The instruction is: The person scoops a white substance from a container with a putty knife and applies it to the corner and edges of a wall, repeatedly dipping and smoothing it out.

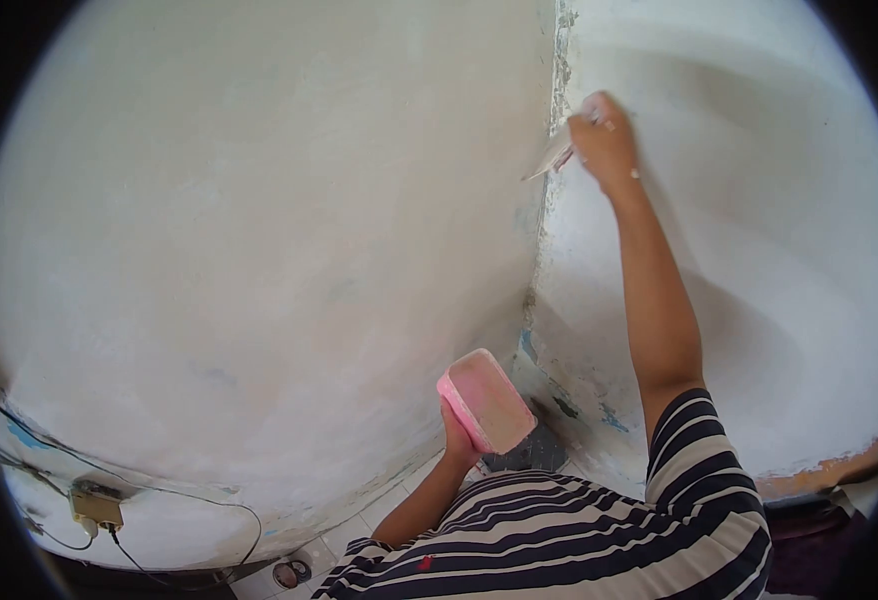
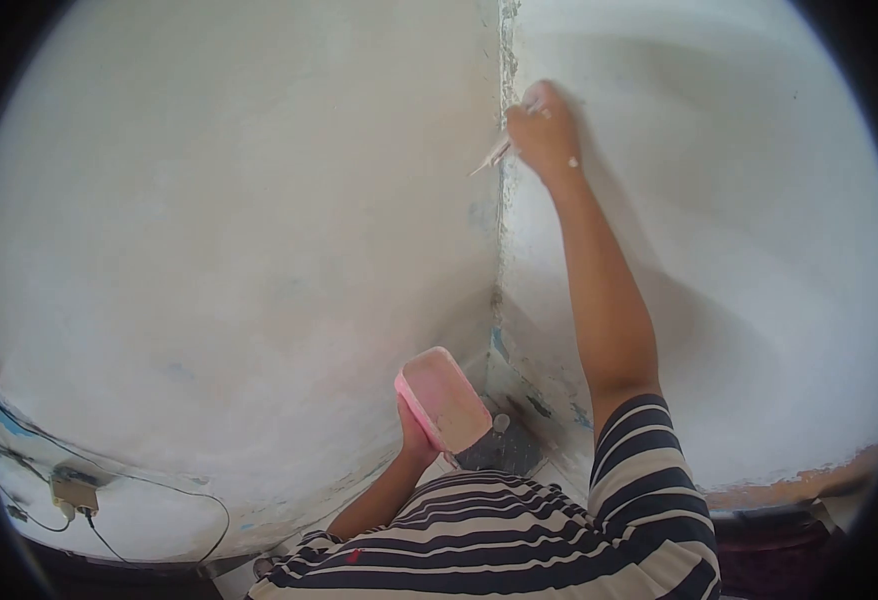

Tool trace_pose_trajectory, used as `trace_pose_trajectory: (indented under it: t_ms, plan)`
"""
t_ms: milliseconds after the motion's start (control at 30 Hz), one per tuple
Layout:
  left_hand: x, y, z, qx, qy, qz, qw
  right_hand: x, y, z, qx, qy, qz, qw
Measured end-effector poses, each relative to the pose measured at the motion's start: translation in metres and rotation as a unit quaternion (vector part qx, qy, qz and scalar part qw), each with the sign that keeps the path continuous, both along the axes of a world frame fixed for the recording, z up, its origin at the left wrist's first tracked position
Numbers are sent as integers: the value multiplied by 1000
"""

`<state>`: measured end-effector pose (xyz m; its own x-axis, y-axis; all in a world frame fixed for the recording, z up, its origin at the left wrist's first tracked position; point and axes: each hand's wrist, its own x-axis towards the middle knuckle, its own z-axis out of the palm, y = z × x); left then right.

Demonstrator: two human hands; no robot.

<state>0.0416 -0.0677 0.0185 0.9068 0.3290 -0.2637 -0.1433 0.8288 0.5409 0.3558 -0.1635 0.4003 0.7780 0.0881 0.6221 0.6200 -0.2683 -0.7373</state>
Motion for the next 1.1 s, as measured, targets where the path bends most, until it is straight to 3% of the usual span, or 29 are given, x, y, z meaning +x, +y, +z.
trace_pose_trajectory:
  t_ms: [67, 133, 300, 467, 533, 667, 733, 800, 933, 1033, 1100]
  plan:
    - [-3, -1, 21, -16, 3, -14, 1000, 14, 20, -21, 0, 1, -2, 1000]
    - [-2, 1, 29, -28, 6, -29, 999, 27, 36, -4, 15, -65, -32, 997]
    - [-1, 2, 15, 1, 8, -12, 1000, 15, 7, 64, 256, -43, 146, 955]
    - [-4, 4, 16, -16, 0, -28, 999, 3, -12, 42, 158, 33, 152, 975]
    - [-2, 5, 14, -13, -5, -40, 999, 17, 4, 24, 103, 137, 141, 975]
    - [2, 4, 5, -6, -12, -47, 999, 32, 24, 47, 169, 108, 203, 959]
    - [4, 3, 4, -18, -17, -46, 999, 13, 17, 81, 274, 65, 227, 932]
    - [2, 4, 5, -4, -20, -49, 999, 16, 2, 90, 278, 36, 221, 934]
    - [4, 6, 8, -18, -26, -45, 998, 5, -24, 77, 231, 13, 244, 942]
    - [4, 7, 8, -24, -35, -46, 998, 10, -23, 48, 54, 143, 217, 964]
    - [5, 5, 13, -9, -12, -36, 999, 21, -6, 35, 71, 148, 215, 963]
